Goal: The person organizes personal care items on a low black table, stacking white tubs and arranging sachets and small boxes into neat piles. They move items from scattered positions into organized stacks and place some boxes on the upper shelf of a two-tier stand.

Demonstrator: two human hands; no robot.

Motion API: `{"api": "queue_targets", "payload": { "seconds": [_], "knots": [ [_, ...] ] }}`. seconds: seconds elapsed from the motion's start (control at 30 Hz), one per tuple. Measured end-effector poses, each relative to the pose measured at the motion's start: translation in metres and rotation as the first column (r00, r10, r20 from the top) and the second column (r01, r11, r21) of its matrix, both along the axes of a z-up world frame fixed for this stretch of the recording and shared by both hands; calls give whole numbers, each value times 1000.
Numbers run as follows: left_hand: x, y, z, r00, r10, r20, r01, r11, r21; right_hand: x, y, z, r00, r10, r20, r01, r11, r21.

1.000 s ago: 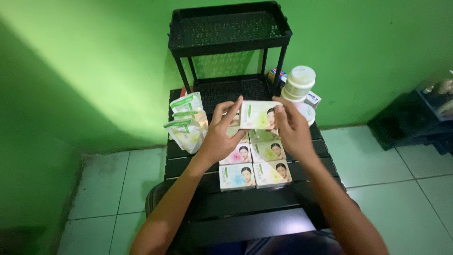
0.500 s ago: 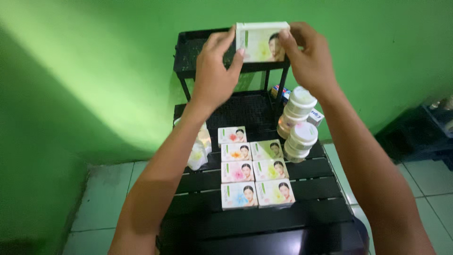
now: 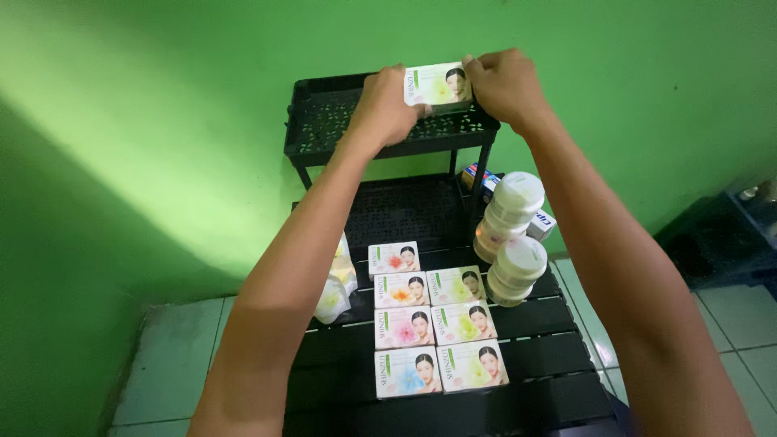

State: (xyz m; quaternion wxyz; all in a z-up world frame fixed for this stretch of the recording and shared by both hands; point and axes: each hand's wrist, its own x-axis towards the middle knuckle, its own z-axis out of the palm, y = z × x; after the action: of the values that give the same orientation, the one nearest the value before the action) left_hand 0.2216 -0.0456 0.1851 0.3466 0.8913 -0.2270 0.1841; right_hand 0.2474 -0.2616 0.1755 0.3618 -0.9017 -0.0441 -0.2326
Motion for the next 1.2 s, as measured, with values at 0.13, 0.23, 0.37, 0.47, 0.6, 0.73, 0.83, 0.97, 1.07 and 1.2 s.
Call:
{"api": "queue_targets", "payload": {
  "seconds": [0.13, 0.23, 0.37, 0.47, 0.6, 0.73, 0.83, 0.97, 1.07, 1.2],
  "knots": [
    [17, -2, -7, 994, 79, -78, -79, 997, 5, 0, -10, -9, 988, 79, -135, -66, 993, 102],
    [28, -5, -20, 994, 106, 34, -105, 994, -24, -9, -22, -19, 976, 214, -43, -195, 942, 272],
    [39, -6, -30, 990, 104, 91, -101, 994, -36, -16, -34, -27, 922, 386, 32, -335, 754, 566],
    [39, -14, -28, 993, 101, 61, -102, 995, 1, -23, -34, -32, 945, 324, -34, -274, 846, 457],
    [36, -20, -23, 992, 82, 100, -84, 996, 14, -27, -31, -35, 957, 282, -70, -222, 865, 449],
    [35, -17, -21, 995, 101, 14, -102, 995, 16, -27, -28, -34, 955, 291, -59, -230, 850, 473],
    [35, -17, -22, 992, 87, 86, -85, 996, -24, -26, -27, -36, 957, 287, -43, -234, 849, 473],
    [30, -19, -19, 996, 74, 52, -73, 997, -9, -26, -28, -38, 965, 250, -78, -191, 877, 441],
    [17, -19, -10, 990, 14, 138, -14, 1000, 0, -29, -26, -36, 977, 208, -46, -174, 904, 391],
    [-13, -18, 5, 998, 53, 40, -51, 997, -51, -47, -21, -30, 977, 198, 75, -211, 928, 308]
  ]
}}
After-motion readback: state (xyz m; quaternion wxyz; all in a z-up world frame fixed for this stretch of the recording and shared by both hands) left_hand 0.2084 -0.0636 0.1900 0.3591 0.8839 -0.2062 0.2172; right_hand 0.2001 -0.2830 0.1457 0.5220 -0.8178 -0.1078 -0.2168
